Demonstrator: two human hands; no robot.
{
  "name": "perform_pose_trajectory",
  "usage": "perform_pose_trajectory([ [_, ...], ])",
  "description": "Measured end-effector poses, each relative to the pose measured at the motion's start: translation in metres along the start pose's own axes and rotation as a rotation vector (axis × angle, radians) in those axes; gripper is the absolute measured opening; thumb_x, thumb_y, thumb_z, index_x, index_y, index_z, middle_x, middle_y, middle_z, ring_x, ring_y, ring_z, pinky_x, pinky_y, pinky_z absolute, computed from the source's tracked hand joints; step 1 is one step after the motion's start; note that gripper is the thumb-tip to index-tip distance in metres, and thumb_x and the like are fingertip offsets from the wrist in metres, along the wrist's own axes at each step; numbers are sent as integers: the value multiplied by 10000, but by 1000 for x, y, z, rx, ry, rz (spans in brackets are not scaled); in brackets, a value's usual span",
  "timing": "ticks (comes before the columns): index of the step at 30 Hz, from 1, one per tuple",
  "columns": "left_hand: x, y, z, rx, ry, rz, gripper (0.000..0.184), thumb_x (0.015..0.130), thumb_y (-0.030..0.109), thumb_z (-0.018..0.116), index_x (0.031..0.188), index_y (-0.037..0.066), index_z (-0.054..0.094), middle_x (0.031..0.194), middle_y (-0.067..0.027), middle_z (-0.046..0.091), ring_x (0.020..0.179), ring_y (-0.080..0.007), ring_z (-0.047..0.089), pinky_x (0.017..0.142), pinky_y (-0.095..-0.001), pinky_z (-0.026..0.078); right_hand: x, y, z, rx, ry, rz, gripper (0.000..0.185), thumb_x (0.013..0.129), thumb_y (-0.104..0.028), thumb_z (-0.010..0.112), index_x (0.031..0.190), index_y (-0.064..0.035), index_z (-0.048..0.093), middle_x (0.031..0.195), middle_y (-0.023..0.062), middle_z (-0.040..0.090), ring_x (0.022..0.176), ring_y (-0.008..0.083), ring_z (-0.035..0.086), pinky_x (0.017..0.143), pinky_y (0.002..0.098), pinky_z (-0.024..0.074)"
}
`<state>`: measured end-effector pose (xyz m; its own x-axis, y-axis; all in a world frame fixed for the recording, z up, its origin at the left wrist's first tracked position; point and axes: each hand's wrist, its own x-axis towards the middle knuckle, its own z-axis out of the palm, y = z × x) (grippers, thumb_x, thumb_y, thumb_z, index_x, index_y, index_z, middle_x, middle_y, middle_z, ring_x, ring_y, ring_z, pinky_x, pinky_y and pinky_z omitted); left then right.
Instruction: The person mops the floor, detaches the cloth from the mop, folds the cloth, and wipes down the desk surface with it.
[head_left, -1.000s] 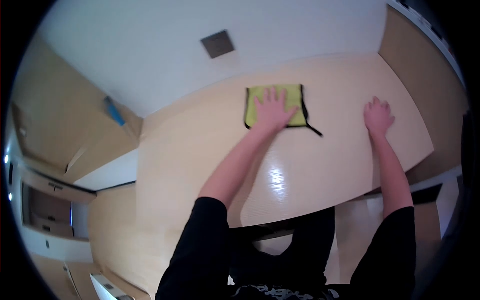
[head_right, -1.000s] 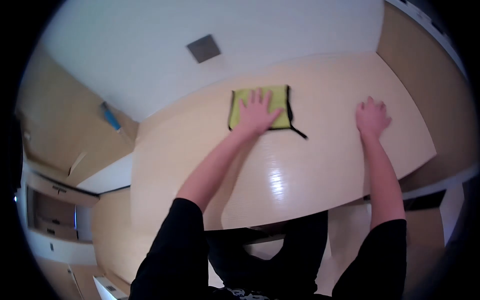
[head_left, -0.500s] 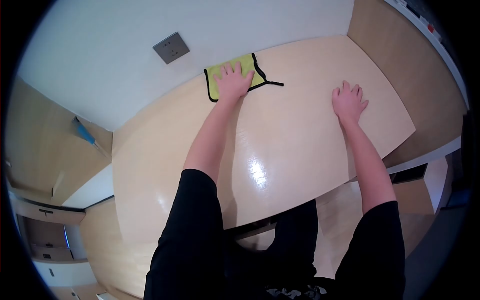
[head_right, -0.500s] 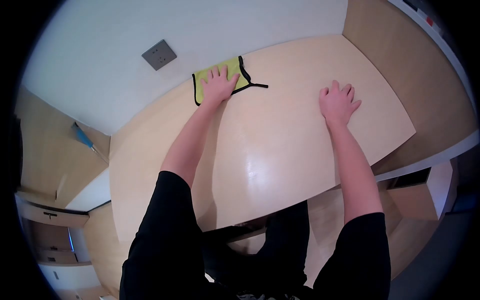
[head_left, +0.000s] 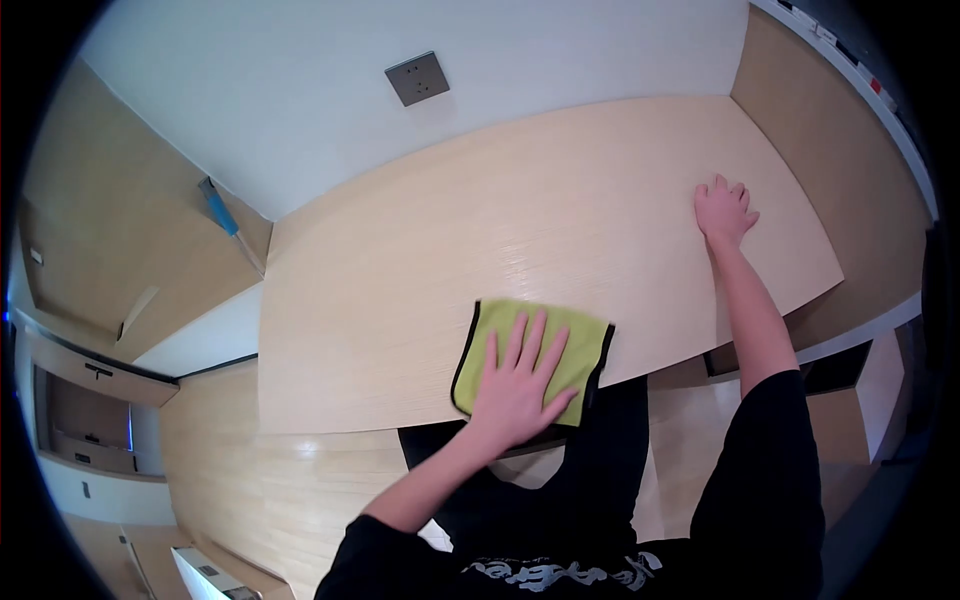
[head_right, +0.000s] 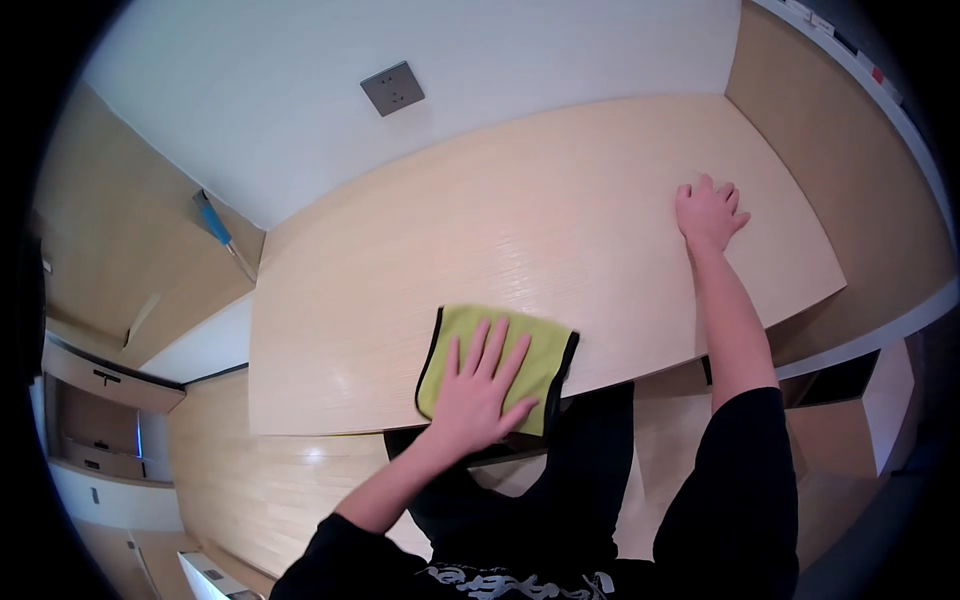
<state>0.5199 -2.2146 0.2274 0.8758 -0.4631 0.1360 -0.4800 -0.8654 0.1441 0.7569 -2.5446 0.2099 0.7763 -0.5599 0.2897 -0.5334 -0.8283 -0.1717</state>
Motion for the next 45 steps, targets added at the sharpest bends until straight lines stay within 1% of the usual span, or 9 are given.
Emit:
perform_pose_trajectory([
  [5,-16,2,-5,20,-63,-50,775,849,553,526,1456,120,317,1508,-216,226,1396,-396,202,1067,-636,166,-2,1,-1,-7,-28,-5,441,879,-374,414,1231,-139,539,1326,183,464,1301,282,372,1001,602,247],
  [11,63,-26,14,38,4,58,759,851,557,504,1458,147,307,1507,-197,237,1397,-388,198,1065,-643,168,0,3,3,17,2,-20,446,881,-376,413,1230,-127,537,1332,195,462,1306,295,367,993,613,253],
  [20,261,-87,53,59,139,-316,740,889,605,371,1453,131,301,1506,-194,237,1394,-397,188,1053,-673,151,3,6,7,-11,7,-9,477,888,-378,388,1279,-137,516,1363,200,440,1334,296,337,1010,595,250],
  [23,302,-101,57,28,187,-353,735,891,564,399,1418,55,335,1461,-266,273,1362,-474,192,1028,-713,113,2,7,6,-36,7,-7,472,888,-373,385,1273,-134,517,1365,200,438,1328,295,341,1003,583,255],
  [29,347,-109,55,45,151,-450,718,894,552,378,1399,42,352,1455,-269,284,1356,-486,188,1018,-719,128,3,9,7,-16,18,-4,466,891,-364,378,1273,-133,511,1355,204,445,1326,286,340,1005,593,247],
  [32,335,-106,59,29,182,-463,711,894,527,388,1411,41,342,1460,-265,282,1356,-481,195,1027,-707,134,-1,7,7,-31,9,-13,462,891,-361,377,1270,-134,511,1349,206,447,1328,288,335,1004,590,246],
  [37,290,-68,69,76,346,-310,673,906,479,417,1434,69,334,1486,-237,266,1364,-459,218,1048,-691,134,0,3,1,-16,-17,0,463,890,-365,373,1270,-141,513,1355,202,446,1324,291,340,1008,592,242],
  [39,251,-38,64,95,203,-251,669,925,513,377,1454,110,306,1517,-182,238,1386,-437,191,1054,-689,127,3,3,3,-16,-13,-2,466,890,-369,371,1275,-147,512,1352,201,450,1322,289,343,1008,593,242],
  [45,99,40,41,-46,129,62,725,884,514,484,1455,106,301,1500,-215,242,1381,-443,191,1052,-677,150,1,0,-1,-10,-64,-8,476,891,-389,372,1288,-166,510,1335,194,461,1315,282,356,999,594,249],
])
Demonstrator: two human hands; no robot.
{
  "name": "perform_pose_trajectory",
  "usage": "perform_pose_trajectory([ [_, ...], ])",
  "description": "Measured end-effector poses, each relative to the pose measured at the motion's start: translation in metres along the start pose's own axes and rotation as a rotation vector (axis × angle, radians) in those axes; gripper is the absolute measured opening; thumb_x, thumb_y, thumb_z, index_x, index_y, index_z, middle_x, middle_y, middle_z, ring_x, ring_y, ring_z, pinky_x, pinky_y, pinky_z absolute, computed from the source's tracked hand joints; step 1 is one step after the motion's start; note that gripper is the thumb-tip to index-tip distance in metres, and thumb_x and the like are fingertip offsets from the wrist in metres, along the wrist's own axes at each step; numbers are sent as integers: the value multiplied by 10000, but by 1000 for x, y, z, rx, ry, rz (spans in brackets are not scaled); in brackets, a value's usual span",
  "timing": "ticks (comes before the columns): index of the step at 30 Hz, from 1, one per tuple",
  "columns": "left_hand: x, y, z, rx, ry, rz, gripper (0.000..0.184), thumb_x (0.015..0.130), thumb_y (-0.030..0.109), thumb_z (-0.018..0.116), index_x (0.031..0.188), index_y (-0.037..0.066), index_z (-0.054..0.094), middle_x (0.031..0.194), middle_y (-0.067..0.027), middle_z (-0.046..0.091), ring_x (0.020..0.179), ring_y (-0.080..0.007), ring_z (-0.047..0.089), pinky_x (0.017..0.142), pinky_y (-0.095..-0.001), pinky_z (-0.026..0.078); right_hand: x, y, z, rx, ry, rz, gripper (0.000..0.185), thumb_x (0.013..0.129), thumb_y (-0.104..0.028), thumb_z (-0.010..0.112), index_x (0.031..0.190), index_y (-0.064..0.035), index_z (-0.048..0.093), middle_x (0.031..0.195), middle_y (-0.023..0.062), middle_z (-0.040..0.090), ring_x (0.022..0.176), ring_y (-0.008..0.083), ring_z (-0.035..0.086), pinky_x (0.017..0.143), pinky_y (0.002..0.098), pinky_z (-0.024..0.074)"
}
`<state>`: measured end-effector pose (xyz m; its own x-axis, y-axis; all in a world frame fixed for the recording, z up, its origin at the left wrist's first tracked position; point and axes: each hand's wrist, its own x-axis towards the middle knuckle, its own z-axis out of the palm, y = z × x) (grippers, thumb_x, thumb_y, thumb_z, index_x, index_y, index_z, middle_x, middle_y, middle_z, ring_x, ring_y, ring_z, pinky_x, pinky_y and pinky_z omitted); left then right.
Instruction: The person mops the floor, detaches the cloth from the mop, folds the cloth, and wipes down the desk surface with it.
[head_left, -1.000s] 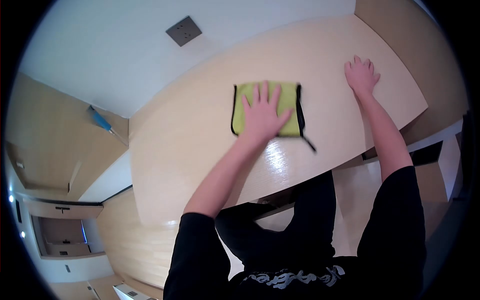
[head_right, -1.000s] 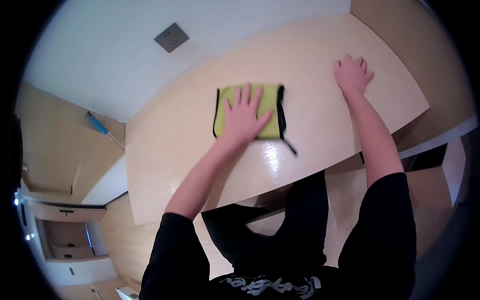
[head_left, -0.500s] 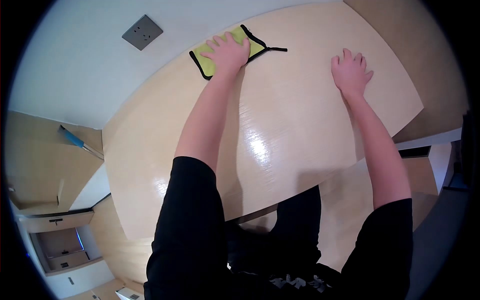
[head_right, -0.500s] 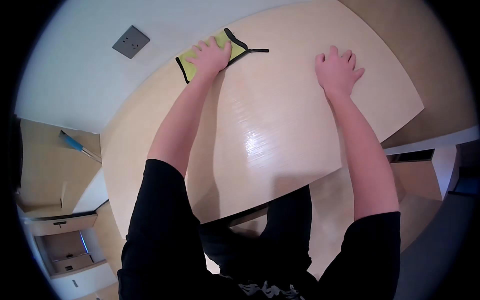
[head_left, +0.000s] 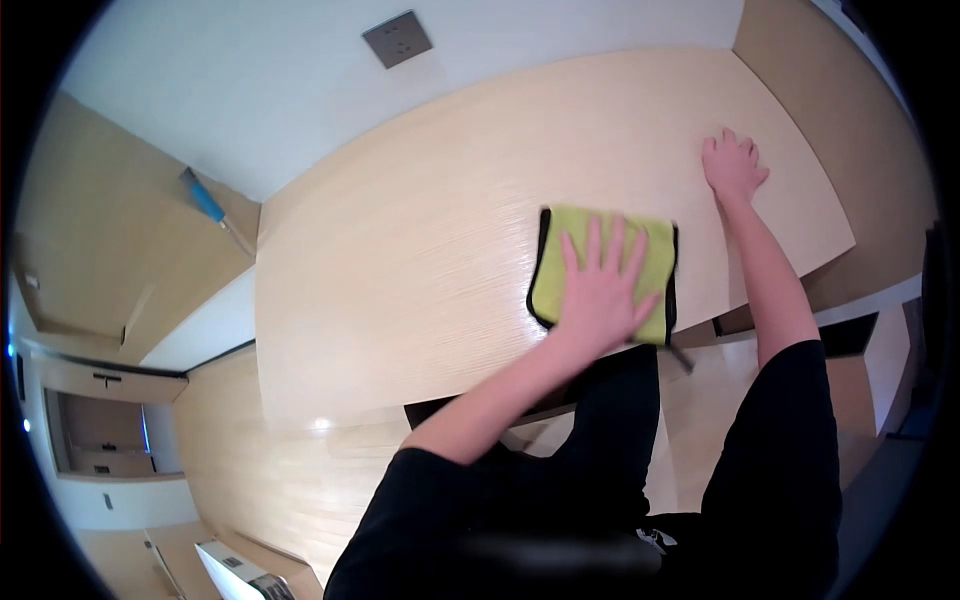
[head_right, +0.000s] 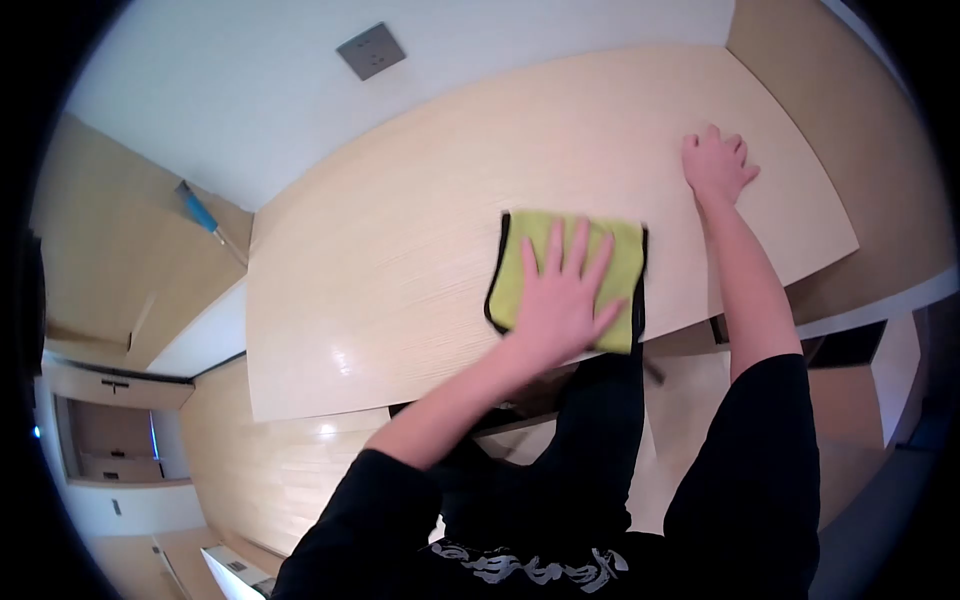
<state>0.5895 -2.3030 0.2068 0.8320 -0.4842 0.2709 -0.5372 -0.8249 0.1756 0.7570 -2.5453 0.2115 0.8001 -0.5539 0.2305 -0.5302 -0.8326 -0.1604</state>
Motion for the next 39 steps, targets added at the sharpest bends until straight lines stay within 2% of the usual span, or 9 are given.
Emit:
perform_pose_trajectory([
  [4,-63,-1,-34,-54,-92,44,745,863,516,531,1455,122,307,1506,-202,233,1383,-440,185,1038,-676,184,3,0,11,6,79,-15,462,888,-396,381,1259,-161,527,1303,190,481,1282,279,394,980,592,274],
  [9,-58,3,-28,-41,-101,8,758,858,544,524,1453,125,311,1505,-203,232,1379,-447,190,1029,-688,180,3,-3,3,-15,10,-8,450,889,-399,386,1244,-164,530,1289,178,490,1270,271,408,975,585,285],
  [16,23,-19,5,-57,23,79,748,863,560,483,1455,135,314,1501,-194,258,1383,-433,201,1041,-687,151,4,4,6,-25,38,-7,481,895,-405,392,1311,-187,498,1330,179,466,1304,270,382,998,580,283],
  [19,69,-38,20,-43,67,18,745,867,573,467,1455,141,314,1500,-190,265,1388,-428,197,1051,-681,144,5,5,3,-33,5,-8,497,898,-403,400,1341,-193,478,1352,183,450,1325,276,361,1015,588,272],
  [25,180,-103,38,48,-28,-176,742,894,622,351,1473,164,278,1533,-150,216,1409,-388,170,1068,-674,127,3,8,3,-35,39,-5,491,906,-389,413,1336,-161,478,1363,190,436,1346,288,335,1033,619,247],
  [30,246,-142,39,61,13,-343,737,890,613,365,1465,157,294,1532,-153,214,1409,-387,166,1059,-688,124,8,10,9,-79,83,-3,503,904,-403,401,1352,-183,463,1377,165,432,1328,293,358,1031,630,256],
  [35,251,-161,55,25,155,-394,737,879,589,407,1458,144,307,1521,-170,234,1397,-408,184,1063,-679,123,0,-1,3,-82,-8,-49,482,910,-394,412,1338,-180,472,1351,185,446,1322,284,368,1006,618,286],
  [38,218,-147,50,87,265,-413,708,883,558,429,1444,135,340,1509,-190,257,1388,-416,203,1064,-675,129,6,3,13,-97,54,-47,499,911,-414,391,1348,-185,459,1333,178,461,1306,284,383,993,613,301],
  [39,201,-141,44,89,206,-388,697,884,546,436,1437,130,354,1503,-197,264,1385,-419,208,1062,-675,130,8,3,13,-93,33,-28,509,909,-425,381,1354,-189,452,1337,174,461,1305,282,385,992,616,298],
])
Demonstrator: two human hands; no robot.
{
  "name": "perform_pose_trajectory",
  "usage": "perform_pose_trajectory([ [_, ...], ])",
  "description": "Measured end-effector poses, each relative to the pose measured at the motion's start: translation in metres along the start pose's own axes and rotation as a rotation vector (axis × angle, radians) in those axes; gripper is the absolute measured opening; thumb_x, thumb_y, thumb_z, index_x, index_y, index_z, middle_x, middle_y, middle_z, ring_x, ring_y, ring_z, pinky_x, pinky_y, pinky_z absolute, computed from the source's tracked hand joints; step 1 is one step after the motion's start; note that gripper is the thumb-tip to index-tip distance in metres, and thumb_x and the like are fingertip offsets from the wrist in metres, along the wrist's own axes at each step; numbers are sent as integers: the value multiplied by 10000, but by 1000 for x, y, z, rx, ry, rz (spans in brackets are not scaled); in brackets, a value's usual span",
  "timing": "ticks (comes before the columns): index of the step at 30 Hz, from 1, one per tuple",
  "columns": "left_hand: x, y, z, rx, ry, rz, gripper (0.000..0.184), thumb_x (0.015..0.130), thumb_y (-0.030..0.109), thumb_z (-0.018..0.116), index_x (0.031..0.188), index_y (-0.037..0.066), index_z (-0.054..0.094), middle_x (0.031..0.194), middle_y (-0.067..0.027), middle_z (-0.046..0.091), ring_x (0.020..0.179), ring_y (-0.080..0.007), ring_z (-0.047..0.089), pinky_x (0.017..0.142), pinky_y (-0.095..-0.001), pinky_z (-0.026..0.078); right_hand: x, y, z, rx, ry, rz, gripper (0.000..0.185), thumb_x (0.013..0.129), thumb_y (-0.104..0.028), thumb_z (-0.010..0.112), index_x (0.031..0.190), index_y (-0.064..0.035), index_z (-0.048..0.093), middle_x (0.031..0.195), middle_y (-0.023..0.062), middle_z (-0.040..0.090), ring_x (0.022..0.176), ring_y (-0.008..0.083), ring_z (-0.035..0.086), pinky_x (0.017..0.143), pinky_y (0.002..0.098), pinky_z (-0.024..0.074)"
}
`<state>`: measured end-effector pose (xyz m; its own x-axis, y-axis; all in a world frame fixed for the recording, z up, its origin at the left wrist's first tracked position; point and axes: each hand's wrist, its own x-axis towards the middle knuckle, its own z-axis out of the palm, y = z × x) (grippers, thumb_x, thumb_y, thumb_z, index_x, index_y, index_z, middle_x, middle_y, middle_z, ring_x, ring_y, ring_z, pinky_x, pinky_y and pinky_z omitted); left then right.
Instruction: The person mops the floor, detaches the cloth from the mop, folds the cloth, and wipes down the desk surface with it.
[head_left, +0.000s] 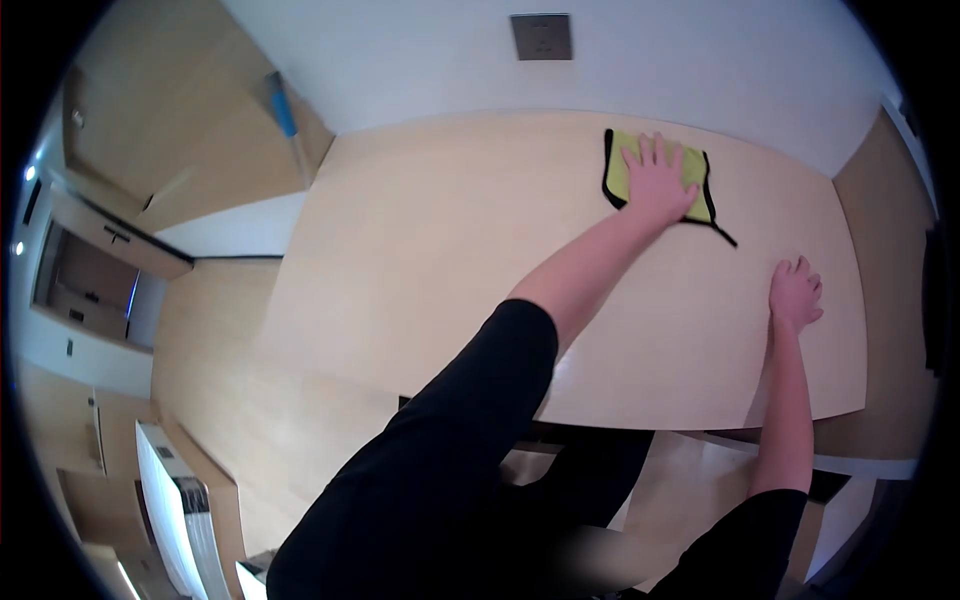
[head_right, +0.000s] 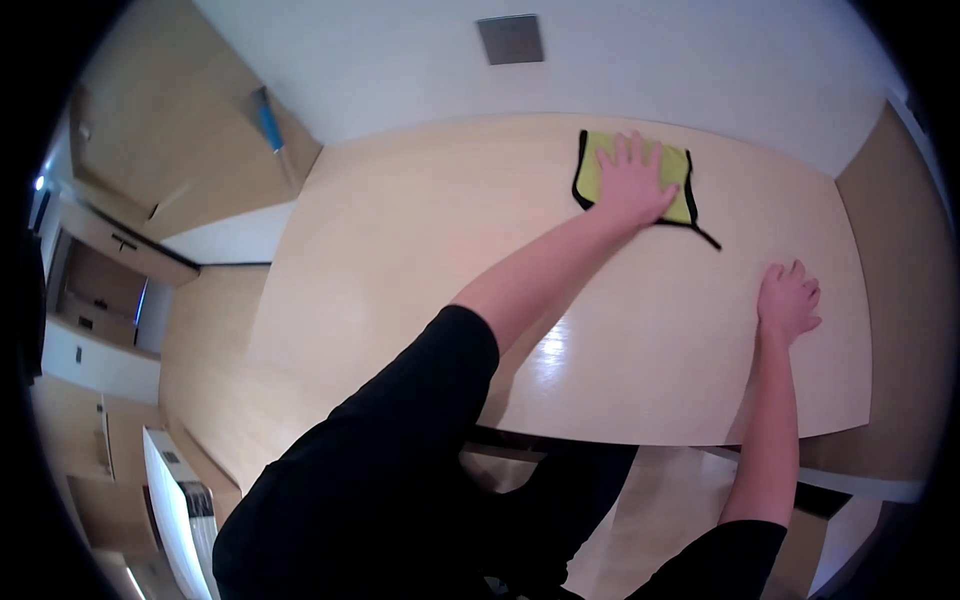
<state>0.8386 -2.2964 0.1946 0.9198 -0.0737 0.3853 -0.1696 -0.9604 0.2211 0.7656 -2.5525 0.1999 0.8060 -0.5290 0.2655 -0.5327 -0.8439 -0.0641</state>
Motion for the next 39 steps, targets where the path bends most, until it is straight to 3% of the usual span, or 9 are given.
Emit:
perform_pose_trajectory([
  [5,-123,-26,-59,-68,-54,156,663,898,510,444,1421,109,370,1483,-222,277,1375,-445,212,1036,-703,144,9,-6,1,-8,-35,11,544,897,-453,357,1376,-206,425,1366,148,453,1302,281,388,980,615,299],
  [9,-234,-53,-134,-69,-45,97,718,889,519,477,1449,101,309,1494,-248,224,1383,-453,181,1025,-704,169,14,2,5,0,-19,-19,563,891,-472,351,1390,-220,412,1374,146,451,1300,286,391,979,600,305],
  [11,-266,-77,-172,-15,-88,-17,726,885,526,482,1448,101,310,1494,-248,223,1383,-450,183,1029,-697,169,19,-11,-2,7,-114,16,576,885,-489,348,1398,-235,406,1372,153,459,1282,291,415,962,601,322],
  [15,-320,-96,-216,73,-109,-190,744,870,534,513,1448,106,320,1492,-246,228,1383,-439,190,1056,-657,165,40,-8,5,-20,-5,-23,569,883,-493,349,1385,-238,427,1344,147,491,1242,301,461,928,604,355],
  [17,-333,-91,-227,65,-92,-221,746,865,528,528,1446,107,326,1493,-240,232,1384,-433,193,1067,-640,164,47,-7,2,-28,50,-12,564,882,-493,351,1376,-235,441,1336,142,501,1224,307,478,917,604,369],
  [21,-345,-83,-221,33,-158,-162,752,855,512,559,1446,108,329,1498,-218,241,1386,-429,195,1083,-613,165,30,-11,-11,-36,-83,-15,552,882,-475,350,1362,-227,460,1313,130,518,1206,319,496,904,572,416],
  [26,-325,-87,-210,83,-232,-116,817,836,560,549,1453,88,299,1502,-215,234,1382,-447,188,1080,-618,160,24,0,2,-37,-17,-24,535,889,-466,357,1352,-224,468,1286,133,533,1208,320,495,882,578,429],
  [32,-214,-142,-148,151,-153,-13,793,875,600,437,1457,85,277,1509,-208,221,1396,-425,163,1094,-613,139,22,1,1,5,-5,-25,537,889,-466,371,1351,-212,472,1307,143,511,1258,301,446,941,599,369],
  [39,-59,-193,-86,151,-150,-227,779,886,630,372,1465,118,273,1522,-190,214,1403,-420,156,1097,-609,135,16,0,-3,-10,-7,12,523,891,-438,378,1358,-222,468,1320,138,498,1279,286,421,978,589,330],
])
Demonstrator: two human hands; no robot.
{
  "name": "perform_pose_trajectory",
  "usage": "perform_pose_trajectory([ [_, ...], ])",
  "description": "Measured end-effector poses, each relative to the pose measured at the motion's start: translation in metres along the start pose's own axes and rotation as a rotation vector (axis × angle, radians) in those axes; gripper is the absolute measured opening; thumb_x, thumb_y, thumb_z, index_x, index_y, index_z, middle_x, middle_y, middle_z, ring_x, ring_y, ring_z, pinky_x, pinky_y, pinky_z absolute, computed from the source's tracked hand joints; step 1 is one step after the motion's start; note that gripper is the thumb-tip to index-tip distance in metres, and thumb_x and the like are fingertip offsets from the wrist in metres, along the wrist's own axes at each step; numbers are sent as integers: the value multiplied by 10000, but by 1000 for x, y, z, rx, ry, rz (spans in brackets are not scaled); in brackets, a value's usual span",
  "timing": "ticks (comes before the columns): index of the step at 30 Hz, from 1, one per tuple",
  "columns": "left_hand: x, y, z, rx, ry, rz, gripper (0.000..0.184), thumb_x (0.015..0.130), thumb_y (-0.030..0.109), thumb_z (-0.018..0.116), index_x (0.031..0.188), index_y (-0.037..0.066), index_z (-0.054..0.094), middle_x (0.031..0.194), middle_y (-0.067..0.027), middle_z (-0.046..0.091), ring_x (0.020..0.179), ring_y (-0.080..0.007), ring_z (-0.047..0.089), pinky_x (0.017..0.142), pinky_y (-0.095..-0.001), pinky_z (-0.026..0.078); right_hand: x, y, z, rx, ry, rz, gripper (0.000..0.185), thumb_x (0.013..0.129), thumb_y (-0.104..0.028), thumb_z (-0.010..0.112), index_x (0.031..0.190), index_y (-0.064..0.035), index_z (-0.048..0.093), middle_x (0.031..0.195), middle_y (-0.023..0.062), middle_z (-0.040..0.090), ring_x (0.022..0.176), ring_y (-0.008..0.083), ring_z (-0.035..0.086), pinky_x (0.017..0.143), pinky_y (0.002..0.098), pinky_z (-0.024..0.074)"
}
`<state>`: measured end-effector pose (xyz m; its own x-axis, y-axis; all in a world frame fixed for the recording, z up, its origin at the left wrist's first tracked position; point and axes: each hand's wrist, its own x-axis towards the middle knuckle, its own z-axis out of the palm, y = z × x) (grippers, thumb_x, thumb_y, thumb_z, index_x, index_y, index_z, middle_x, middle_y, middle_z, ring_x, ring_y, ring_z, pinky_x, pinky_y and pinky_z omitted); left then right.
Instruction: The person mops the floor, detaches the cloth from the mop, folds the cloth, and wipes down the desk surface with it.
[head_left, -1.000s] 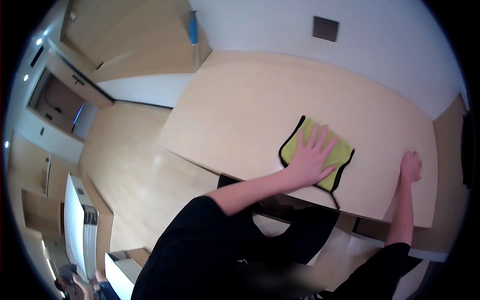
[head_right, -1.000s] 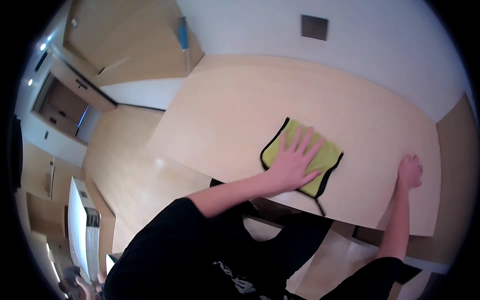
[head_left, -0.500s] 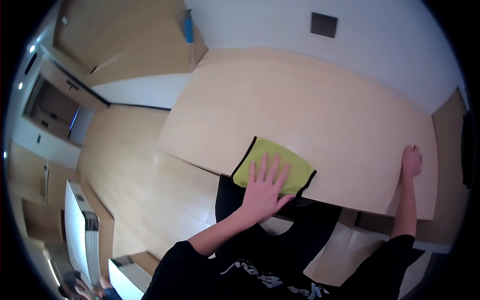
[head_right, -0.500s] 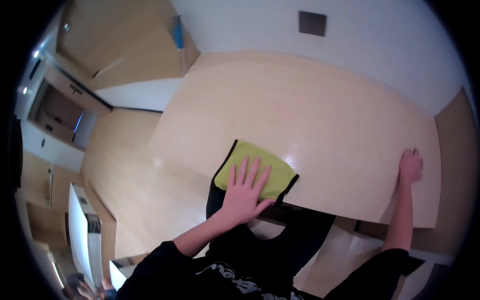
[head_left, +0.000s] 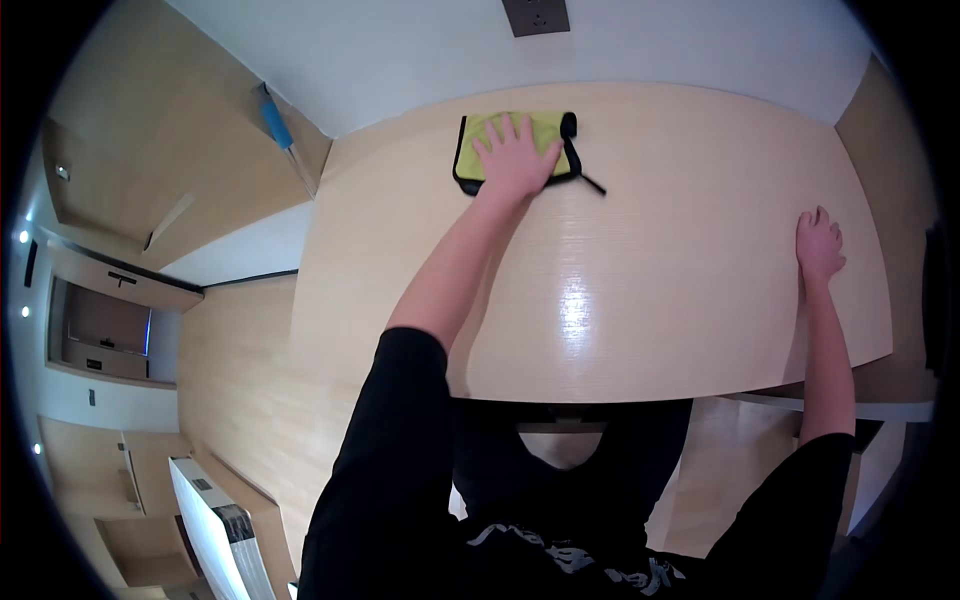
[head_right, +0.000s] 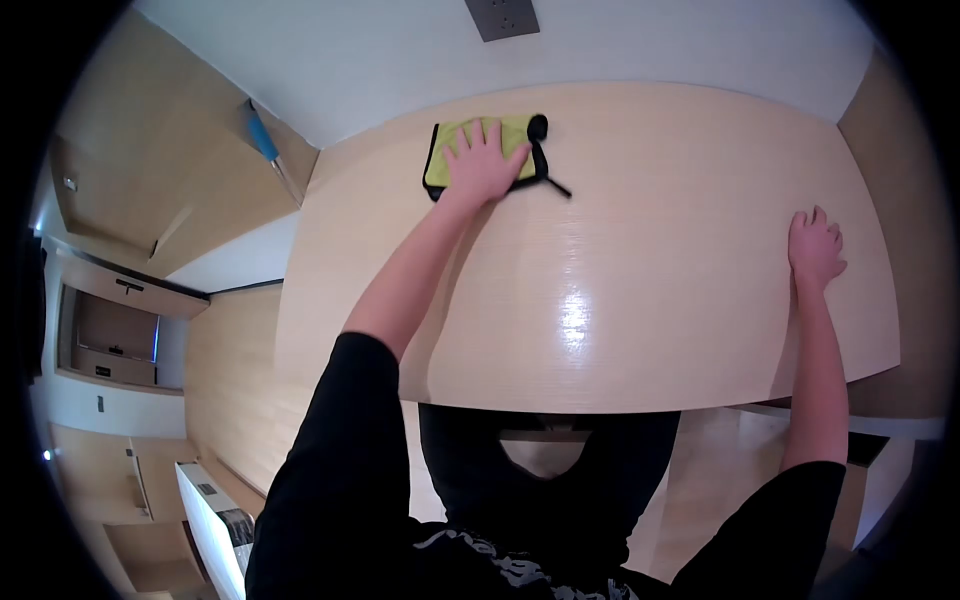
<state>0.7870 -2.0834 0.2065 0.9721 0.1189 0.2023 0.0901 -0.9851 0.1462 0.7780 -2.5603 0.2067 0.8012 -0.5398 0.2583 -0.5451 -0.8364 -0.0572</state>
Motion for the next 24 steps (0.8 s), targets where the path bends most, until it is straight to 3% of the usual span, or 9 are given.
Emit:
perform_pose_trajectory([
  [5,61,-1,15,44,14,-129,790,876,645,353,1457,113,293,1518,-191,228,1397,-437,160,1084,-632,133,-6,0,-4,-12,22,10,515,886,-419,385,1354,-222,469,1322,135,492,1283,282,416,971,591,328],
  [12,61,-3,20,-19,77,-116,782,879,622,378,1450,93,300,1517,-206,216,1395,-431,172,1084,-633,127,1,1,1,-8,28,19,501,889,-407,378,1341,-213,470,1315,121,500,1295,279,404,961,583,338],
  [24,-212,-14,-63,19,8,115,771,906,522,452,1474,53,222,1524,-223,174,1407,-415,147,1101,-600,122,13,-6,-1,-6,-36,12,523,891,-442,352,1358,-226,447,1361,120,467,1305,289,394,959,611,329],
])
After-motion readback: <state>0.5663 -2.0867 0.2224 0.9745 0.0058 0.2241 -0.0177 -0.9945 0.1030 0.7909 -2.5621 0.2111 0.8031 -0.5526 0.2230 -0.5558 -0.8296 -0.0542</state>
